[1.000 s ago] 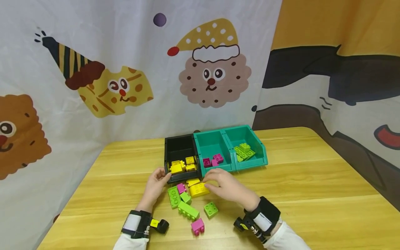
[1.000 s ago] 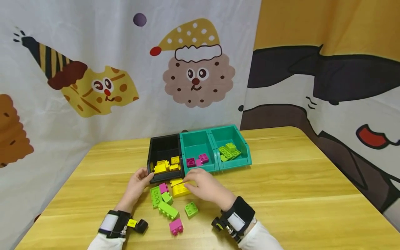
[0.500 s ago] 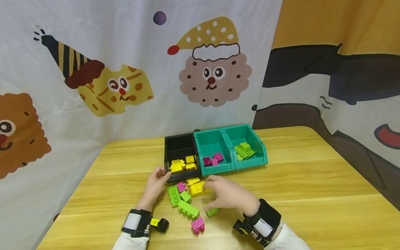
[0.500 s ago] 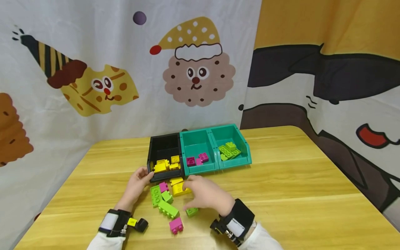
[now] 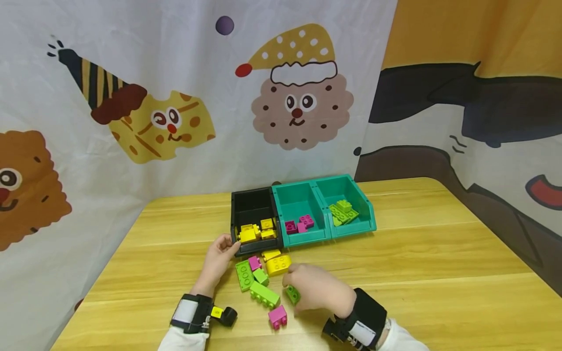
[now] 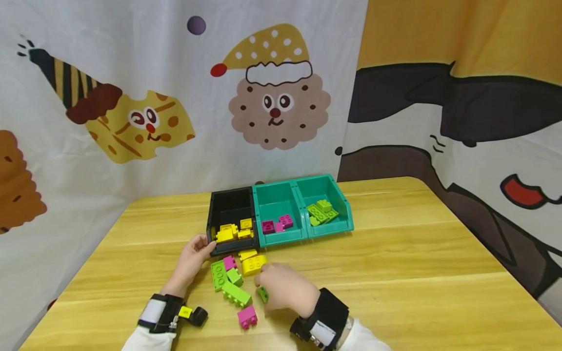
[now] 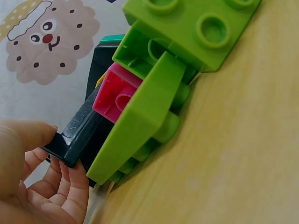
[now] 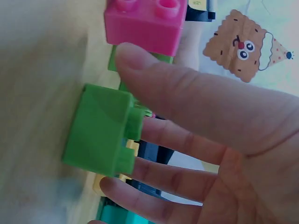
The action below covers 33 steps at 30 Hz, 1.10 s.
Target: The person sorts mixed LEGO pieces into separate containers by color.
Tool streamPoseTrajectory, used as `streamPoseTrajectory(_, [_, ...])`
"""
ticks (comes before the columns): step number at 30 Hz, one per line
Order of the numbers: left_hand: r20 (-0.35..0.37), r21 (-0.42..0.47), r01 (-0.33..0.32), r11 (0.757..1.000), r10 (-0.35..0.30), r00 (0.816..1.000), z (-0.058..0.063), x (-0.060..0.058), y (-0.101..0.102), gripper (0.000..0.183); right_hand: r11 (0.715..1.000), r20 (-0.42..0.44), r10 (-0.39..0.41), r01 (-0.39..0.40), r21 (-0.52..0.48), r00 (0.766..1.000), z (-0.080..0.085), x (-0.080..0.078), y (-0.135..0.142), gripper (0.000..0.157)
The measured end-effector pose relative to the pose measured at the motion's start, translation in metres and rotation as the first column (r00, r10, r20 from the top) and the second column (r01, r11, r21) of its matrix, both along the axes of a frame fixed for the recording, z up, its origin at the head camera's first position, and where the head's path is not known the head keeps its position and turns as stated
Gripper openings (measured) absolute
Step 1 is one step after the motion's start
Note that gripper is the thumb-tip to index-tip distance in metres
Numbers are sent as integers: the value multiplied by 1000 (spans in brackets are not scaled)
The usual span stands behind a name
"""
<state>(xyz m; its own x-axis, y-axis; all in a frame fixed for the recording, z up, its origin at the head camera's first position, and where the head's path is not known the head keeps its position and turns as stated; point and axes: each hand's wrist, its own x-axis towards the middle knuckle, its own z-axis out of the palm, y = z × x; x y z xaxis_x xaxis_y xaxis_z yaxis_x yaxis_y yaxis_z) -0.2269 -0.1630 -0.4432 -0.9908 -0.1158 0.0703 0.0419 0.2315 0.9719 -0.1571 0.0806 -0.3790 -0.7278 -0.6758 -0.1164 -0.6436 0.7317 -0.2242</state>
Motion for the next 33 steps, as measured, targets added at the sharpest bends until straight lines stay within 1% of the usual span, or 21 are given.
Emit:
streamPoseTrajectory(5, [3, -14, 3, 1000, -3, 1000, -1, 1, 0, 15, 1000, 27, 0, 0, 15, 1000, -4, -1, -2, 40])
streamPoseTrajectory(10, [2, -16, 7, 1000, -7, 1000, -2, 1, 0, 16, 1000, 51, -7, 7, -1, 999, -8, 0, -4, 37])
streamPoseTrajectory(15, [-2, -7, 11, 1000, -11, 1000, -3, 1, 0, 14, 1000, 42, 3, -2, -8, 999, -9, 0, -4, 35])
streamPoseTrajectory(21, [-1, -6, 13, 1000, -13, 1000, -2, 1, -1, 16, 999, 2, 15, -15, 31, 1000, -11, -2, -6, 32])
streamPoseTrajectory(25, [5, -8, 16, 1000, -15, 1000, -2, 1, -2, 16, 998, 2, 27, -27, 50, 1000, -11, -4, -7, 31])
streamPoseTrajectory(29, [6, -8, 12, 1000, -12, 1000, -2, 0, -2, 15, 1000, 35, 27, -27, 8, 999, -10, -6, -4, 31])
streamPoseTrajectory(33, [-1, -13, 3, 1000, -3, 1000, -1, 1, -1, 16, 998, 24, 23, -22, -60, 999, -7, -10, 2, 33])
